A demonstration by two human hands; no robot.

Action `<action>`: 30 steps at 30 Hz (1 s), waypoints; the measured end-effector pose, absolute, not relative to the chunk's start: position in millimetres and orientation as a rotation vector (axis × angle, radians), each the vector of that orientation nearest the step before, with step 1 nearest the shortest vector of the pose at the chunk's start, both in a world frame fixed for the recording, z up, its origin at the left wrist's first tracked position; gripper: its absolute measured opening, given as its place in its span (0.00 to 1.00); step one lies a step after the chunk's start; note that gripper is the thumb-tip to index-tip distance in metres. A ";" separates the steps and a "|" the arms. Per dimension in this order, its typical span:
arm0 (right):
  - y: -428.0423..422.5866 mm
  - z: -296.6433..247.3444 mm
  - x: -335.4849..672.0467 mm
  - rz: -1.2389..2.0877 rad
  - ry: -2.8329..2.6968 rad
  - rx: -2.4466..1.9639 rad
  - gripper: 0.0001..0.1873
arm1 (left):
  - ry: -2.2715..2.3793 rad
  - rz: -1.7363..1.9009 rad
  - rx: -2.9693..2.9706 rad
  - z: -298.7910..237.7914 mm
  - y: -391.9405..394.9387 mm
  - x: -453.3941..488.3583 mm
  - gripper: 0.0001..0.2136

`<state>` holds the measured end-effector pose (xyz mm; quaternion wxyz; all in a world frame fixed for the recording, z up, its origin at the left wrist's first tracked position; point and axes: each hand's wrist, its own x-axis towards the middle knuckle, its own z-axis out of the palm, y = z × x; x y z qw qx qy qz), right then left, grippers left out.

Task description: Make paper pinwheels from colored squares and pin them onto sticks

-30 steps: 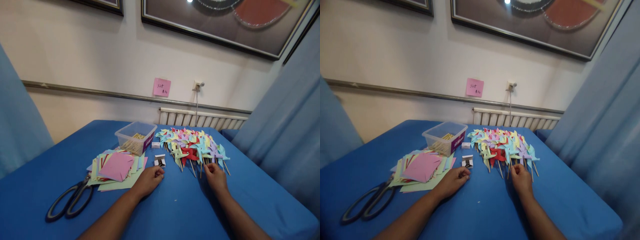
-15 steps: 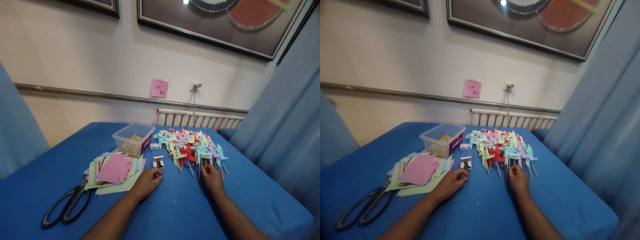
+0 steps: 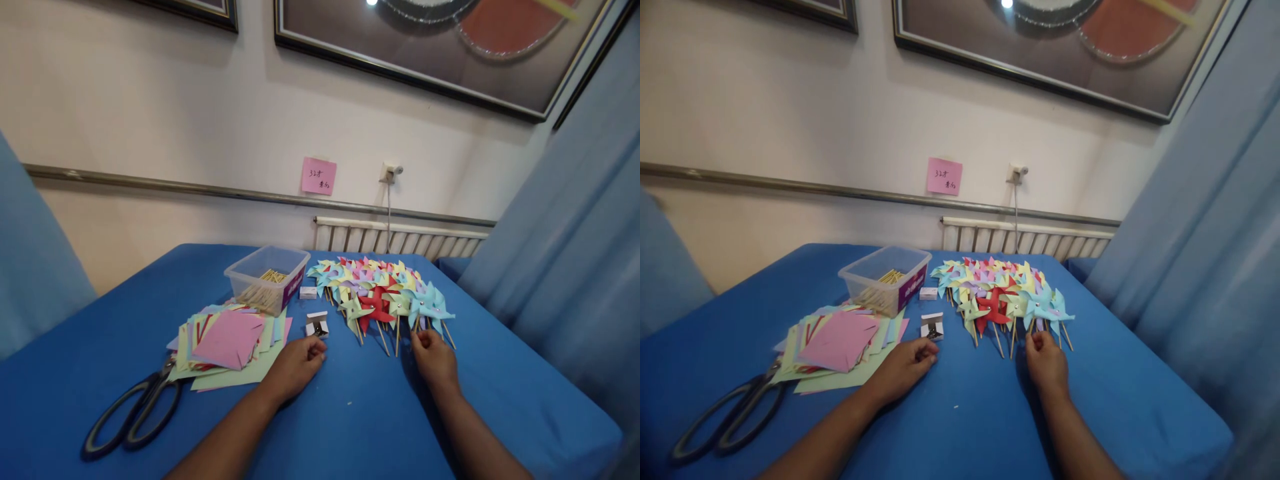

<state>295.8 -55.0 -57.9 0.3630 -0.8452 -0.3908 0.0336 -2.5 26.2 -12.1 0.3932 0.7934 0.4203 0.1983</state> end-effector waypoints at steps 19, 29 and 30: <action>-68.5 -59.1 318.2 0.054 -1.076 -2.250 0.14 | 1.081 0.498 2.019 -9.5 28.6 -4.0 0.11; -71.6 -57.4 312.9 0.050 -1.014 -2.277 0.17 | 1.070 0.522 2.005 -11.3 28.1 -4.3 0.11; -70.7 -58.3 313.1 0.076 -1.032 -2.303 0.16 | 1.068 0.523 2.002 -11.5 27.9 -4.4 0.11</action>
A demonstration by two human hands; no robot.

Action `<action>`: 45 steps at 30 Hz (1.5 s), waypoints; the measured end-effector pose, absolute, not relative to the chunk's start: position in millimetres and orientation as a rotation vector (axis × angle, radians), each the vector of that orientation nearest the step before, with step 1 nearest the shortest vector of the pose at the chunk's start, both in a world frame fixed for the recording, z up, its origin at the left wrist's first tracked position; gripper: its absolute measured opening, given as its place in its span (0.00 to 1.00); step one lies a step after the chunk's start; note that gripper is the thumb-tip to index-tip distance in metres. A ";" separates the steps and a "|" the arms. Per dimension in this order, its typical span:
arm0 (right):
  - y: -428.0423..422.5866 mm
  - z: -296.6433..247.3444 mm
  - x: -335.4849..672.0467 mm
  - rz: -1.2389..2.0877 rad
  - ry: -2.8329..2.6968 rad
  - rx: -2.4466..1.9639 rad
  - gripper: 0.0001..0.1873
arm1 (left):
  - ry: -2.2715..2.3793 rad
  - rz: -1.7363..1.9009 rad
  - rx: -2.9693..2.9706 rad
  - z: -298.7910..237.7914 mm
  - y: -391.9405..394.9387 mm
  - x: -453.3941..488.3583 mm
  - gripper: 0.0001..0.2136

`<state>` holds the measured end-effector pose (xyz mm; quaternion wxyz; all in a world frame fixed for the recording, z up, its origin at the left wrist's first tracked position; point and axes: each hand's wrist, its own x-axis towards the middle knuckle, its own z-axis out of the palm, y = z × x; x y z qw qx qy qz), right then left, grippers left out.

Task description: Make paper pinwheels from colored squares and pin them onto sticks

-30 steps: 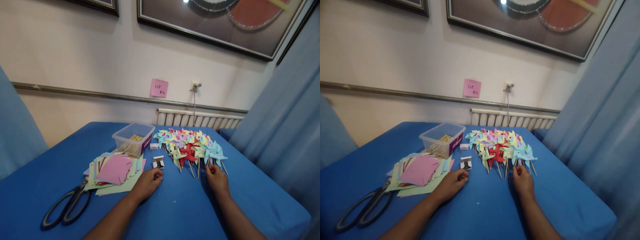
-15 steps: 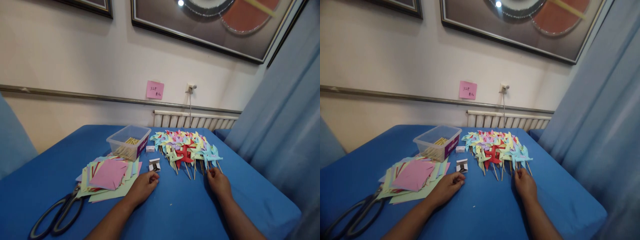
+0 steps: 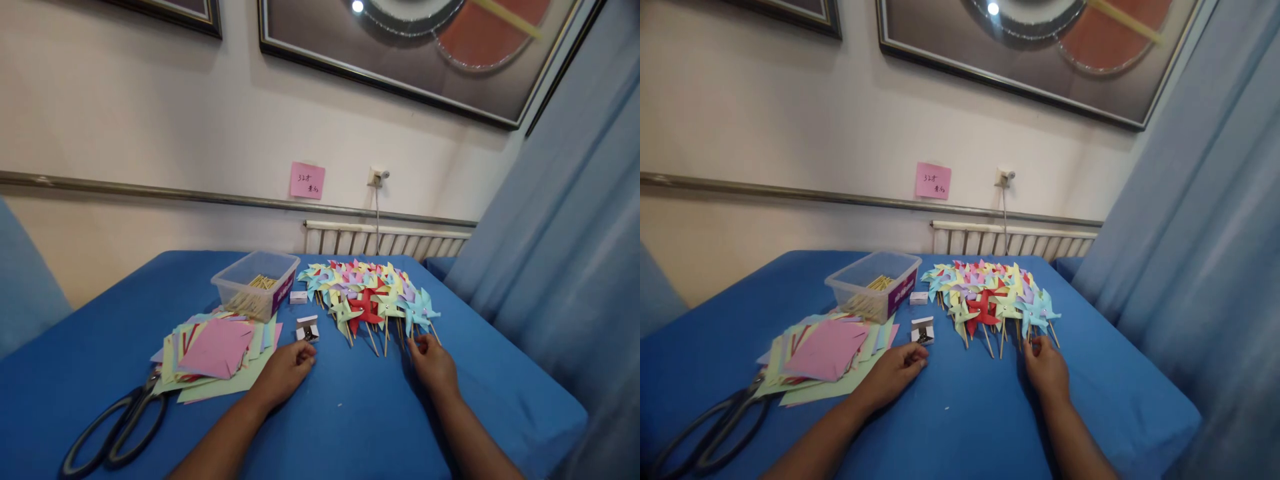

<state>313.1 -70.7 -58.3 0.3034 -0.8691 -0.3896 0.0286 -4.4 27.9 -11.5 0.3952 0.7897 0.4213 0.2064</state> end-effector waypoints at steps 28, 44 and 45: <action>-72.9 -58.4 327.0 -0.028 -1.068 -2.251 0.15 | 1.082 0.514 2.031 -9.0 28.5 -5.2 0.10; -8.8 -30.6 129.5 0.748 -1.115 -1.267 0.12 | 1.075 0.618 2.043 -14.2 20.1 -5.4 0.08; 0.8 -33.1 117.7 0.806 -1.087 -1.244 0.13 | 1.101 0.631 2.038 -14.3 17.9 -7.1 0.08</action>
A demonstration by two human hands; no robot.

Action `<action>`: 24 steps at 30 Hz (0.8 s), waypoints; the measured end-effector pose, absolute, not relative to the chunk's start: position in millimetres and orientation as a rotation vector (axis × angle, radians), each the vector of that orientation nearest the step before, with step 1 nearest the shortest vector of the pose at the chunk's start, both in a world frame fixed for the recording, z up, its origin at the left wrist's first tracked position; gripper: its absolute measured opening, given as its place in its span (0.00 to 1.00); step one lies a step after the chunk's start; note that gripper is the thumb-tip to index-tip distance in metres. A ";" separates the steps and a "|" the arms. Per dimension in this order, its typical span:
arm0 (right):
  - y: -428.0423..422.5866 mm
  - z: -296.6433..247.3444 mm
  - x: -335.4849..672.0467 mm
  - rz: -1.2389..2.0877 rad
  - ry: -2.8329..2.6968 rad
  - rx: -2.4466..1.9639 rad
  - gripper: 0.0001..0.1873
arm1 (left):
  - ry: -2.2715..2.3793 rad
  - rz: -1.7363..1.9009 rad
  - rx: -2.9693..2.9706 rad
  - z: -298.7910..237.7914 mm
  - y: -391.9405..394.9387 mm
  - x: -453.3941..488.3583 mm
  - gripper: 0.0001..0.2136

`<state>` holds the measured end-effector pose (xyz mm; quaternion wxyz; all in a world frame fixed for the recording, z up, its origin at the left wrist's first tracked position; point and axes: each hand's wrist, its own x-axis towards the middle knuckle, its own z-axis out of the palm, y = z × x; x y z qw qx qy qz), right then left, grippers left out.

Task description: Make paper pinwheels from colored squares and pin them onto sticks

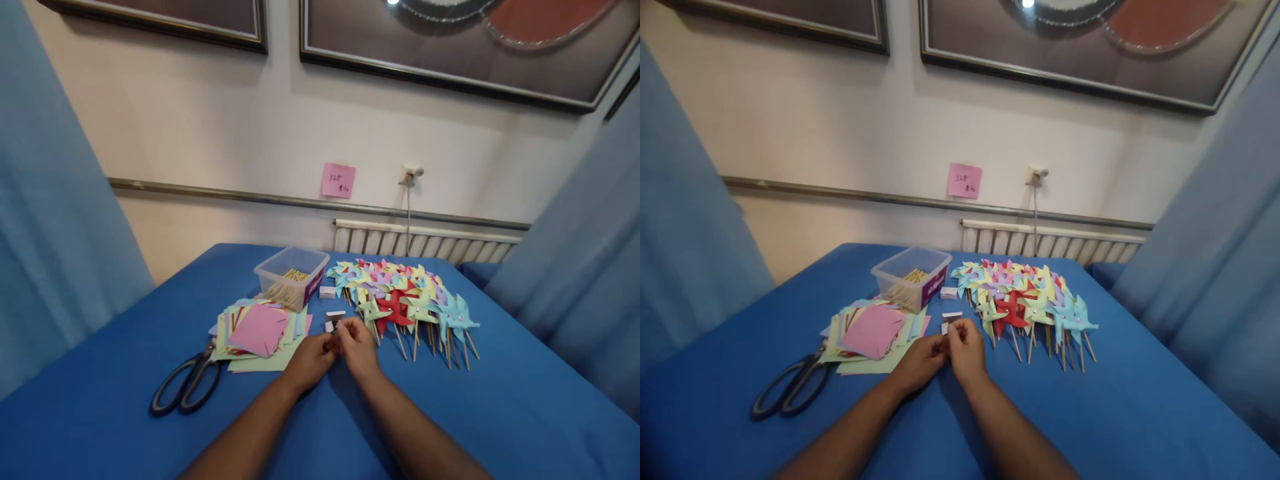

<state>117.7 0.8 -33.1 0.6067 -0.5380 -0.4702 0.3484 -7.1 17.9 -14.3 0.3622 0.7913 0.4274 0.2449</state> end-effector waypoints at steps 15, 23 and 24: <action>11.3 -34.2 133.2 1.082 -0.845 -1.143 0.16 | 2.076 0.619 2.529 9.0 13.2 -90.2 0.18; 10.1 -39.1 129.6 1.083 -1.011 -1.237 0.16 | 2.072 0.655 2.418 -2.8 22.2 -95.9 0.20; 9.4 -40.7 128.1 1.085 -1.067 -1.259 0.17 | 2.058 0.687 2.398 -4.0 21.2 -96.1 0.20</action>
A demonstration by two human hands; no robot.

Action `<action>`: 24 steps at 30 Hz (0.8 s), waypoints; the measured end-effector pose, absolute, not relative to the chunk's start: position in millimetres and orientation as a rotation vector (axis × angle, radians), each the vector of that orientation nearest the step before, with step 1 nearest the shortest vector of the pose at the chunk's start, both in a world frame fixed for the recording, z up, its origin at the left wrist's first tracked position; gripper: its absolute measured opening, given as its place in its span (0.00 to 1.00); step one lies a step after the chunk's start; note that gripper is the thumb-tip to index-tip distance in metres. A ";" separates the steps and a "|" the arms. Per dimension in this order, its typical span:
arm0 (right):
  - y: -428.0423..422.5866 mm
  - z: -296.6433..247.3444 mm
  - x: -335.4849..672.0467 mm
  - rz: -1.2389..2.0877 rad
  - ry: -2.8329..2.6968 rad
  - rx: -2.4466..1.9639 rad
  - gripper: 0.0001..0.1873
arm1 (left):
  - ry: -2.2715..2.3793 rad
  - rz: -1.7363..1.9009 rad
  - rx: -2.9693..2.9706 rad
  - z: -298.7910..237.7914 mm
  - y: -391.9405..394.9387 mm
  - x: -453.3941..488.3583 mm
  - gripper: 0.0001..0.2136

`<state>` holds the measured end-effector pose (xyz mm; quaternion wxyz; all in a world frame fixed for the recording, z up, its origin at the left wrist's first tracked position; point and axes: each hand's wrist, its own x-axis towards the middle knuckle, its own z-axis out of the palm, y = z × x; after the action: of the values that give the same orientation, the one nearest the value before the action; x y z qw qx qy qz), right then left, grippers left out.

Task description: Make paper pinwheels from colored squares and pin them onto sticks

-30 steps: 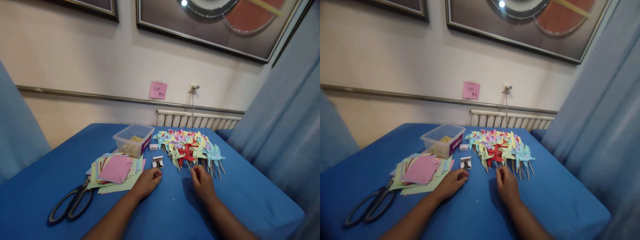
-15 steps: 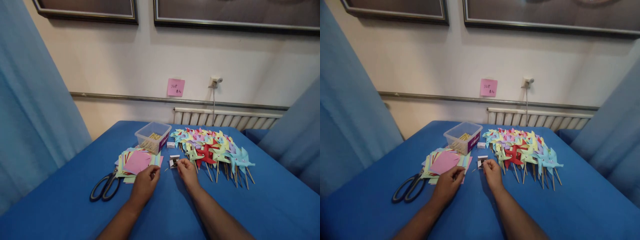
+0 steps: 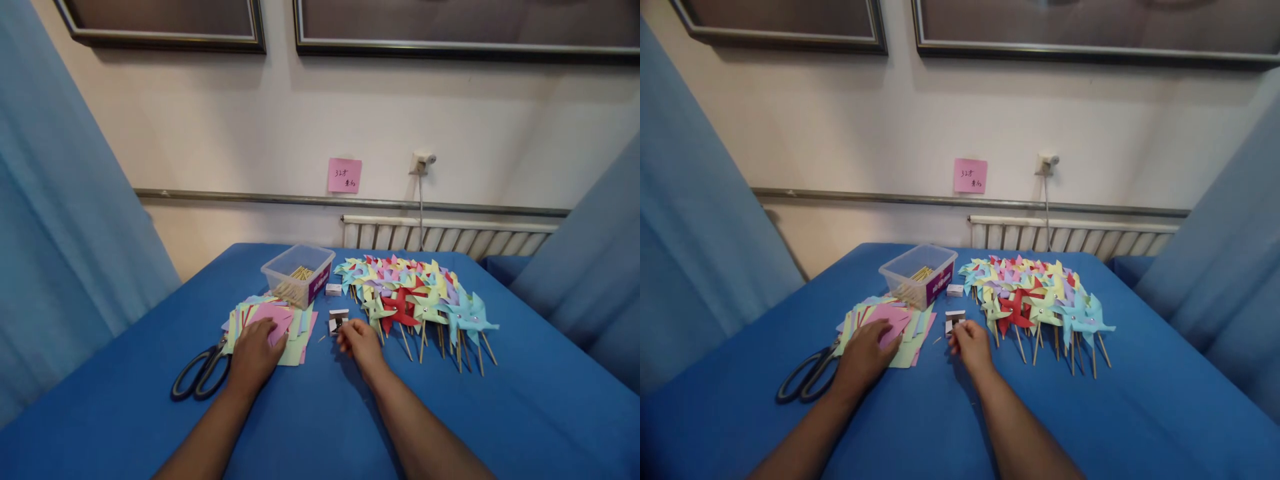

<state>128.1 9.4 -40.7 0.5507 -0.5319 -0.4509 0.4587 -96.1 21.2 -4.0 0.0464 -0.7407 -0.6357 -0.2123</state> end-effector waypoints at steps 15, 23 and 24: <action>22.9 -44.3 128.5 0.630 -1.590 -1.489 0.07 | -1.914 -0.805 -2.268 -10.0 21.4 -97.8 0.16; 28.9 -47.7 133.1 0.575 -1.575 -1.484 0.09 | -1.995 -0.877 -2.274 -10.4 20.3 -100.8 0.17; 26.5 -49.1 133.6 0.583 -1.564 -1.481 0.10 | -2.001 -0.889 -2.271 -10.4 20.3 -101.3 0.17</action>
<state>133.6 26.5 -49.1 0.4394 -0.5963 -0.6295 0.2348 -101.3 20.3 -10.4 -0.0065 -0.7198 -0.6344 -0.2817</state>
